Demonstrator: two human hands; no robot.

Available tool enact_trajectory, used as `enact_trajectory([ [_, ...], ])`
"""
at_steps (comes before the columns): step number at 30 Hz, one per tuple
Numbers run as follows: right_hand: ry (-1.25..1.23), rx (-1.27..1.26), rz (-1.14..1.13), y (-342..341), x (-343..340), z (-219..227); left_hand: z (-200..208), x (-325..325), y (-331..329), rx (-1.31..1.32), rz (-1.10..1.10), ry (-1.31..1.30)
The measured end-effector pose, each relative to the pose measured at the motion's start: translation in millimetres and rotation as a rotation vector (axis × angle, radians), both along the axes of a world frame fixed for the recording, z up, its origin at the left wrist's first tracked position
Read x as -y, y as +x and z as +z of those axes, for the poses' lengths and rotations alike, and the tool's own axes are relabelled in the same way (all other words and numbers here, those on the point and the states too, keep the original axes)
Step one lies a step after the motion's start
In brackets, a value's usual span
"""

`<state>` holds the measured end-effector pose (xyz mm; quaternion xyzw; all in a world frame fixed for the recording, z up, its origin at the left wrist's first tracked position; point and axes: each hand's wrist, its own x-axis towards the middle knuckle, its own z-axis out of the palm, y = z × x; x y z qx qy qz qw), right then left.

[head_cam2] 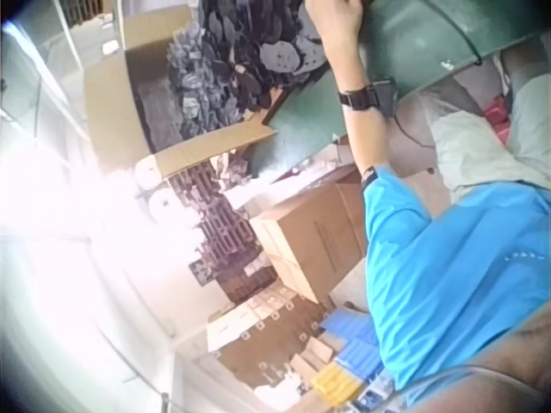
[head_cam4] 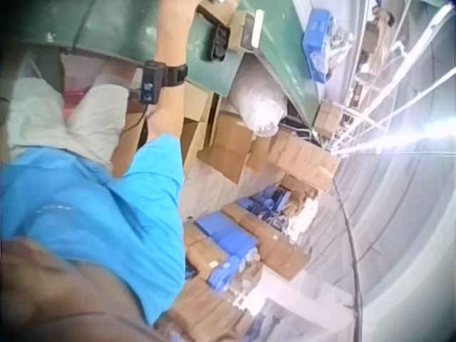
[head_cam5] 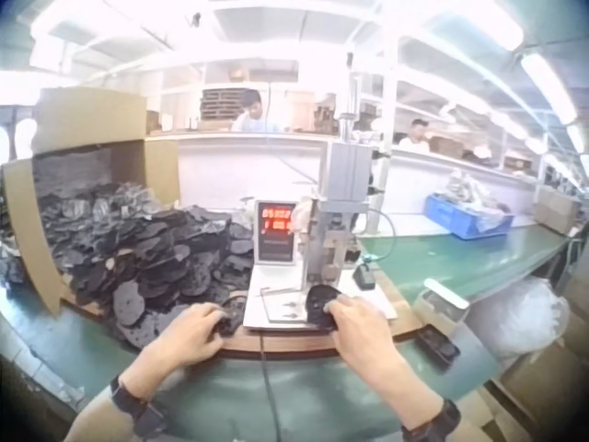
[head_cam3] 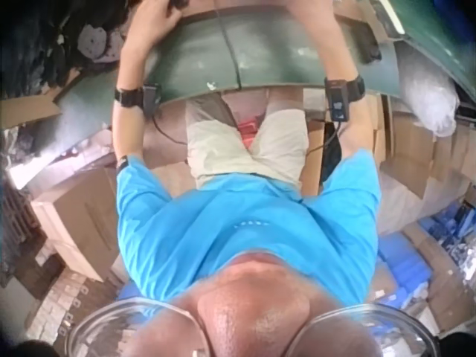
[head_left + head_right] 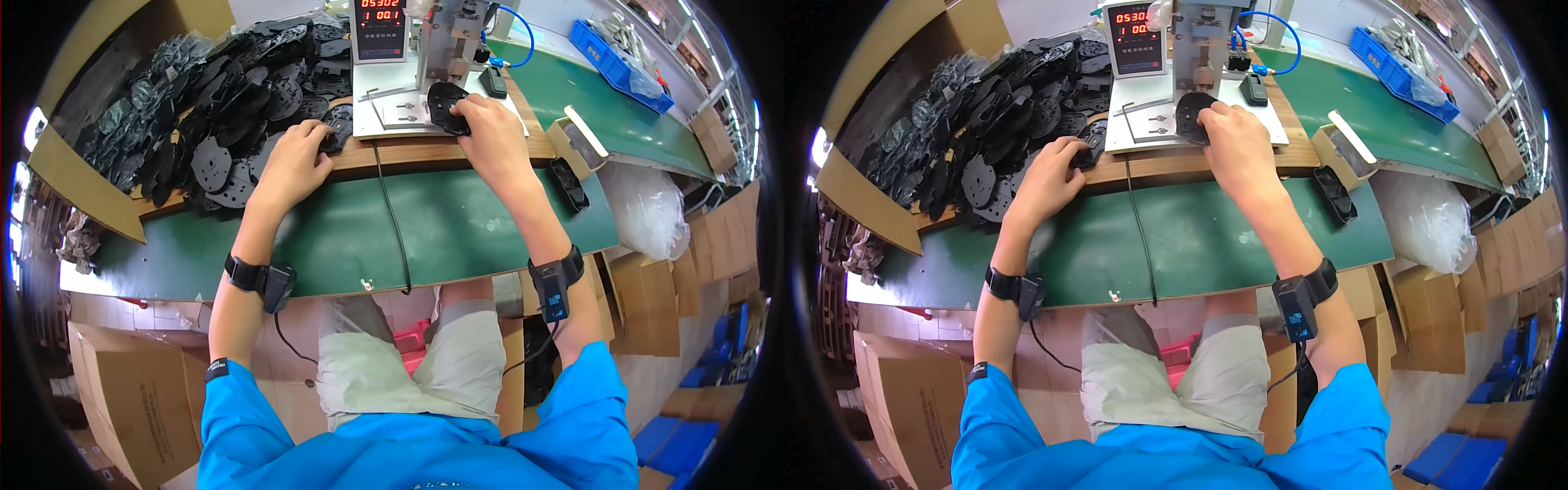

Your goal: The person removes a metal component from a plastic bag, places a mouse base into a machine to press it, and then peels a layer of film off a long metal strip.

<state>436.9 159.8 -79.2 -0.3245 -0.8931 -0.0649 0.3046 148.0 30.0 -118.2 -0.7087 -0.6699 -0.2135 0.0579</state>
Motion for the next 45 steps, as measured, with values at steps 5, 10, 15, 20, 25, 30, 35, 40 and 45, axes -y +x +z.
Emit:
enact_trajectory([
  [5, 0.042, 0.010, -0.017, 0.5, 0.0, 1.0, 6.2, -1.1, 6.6, -0.015, -0.035, 0.189],
  [10, -0.009, 0.033, -0.063, -0.2, 3.5, 4.7, 14.7, 2.3, 7.1, 0.088, 0.046, 0.385],
  [15, -0.041, 0.026, -0.046, -0.1, 5.6, 5.5, 18.7, 6.0, 6.2, 0.577, 0.090, 0.390],
  [20, -0.088, -0.024, -0.031, 0.9, 6.5, 6.6, 8.4, -0.7, 17.1, 0.612, -0.029, 0.409],
  [25, -0.058, 0.005, -0.072, -0.5, 7.5, 6.4, 8.8, -1.1, 36.8, 0.726, -0.129, 0.418],
  [30, -0.062, -0.005, -0.049, -1.2, 9.8, 7.4, 9.7, 1.9, 35.1, 0.637, -0.150, 0.338],
  [35, -0.076, 0.000, -0.065, -1.7, 11.1, 8.3, 2.9, -4.8, 33.1, 0.372, -0.132, 0.412],
  [40, -0.069, -0.010, -0.054, -0.6, 8.8, 7.6, 4.1, -5.3, 34.1, 0.453, -0.199, 0.439],
  [45, -0.031, -0.001, -0.053, -2.6, 6.0, 6.3, 5.7, -4.1, 33.4, 0.345, -0.207, 0.493],
])
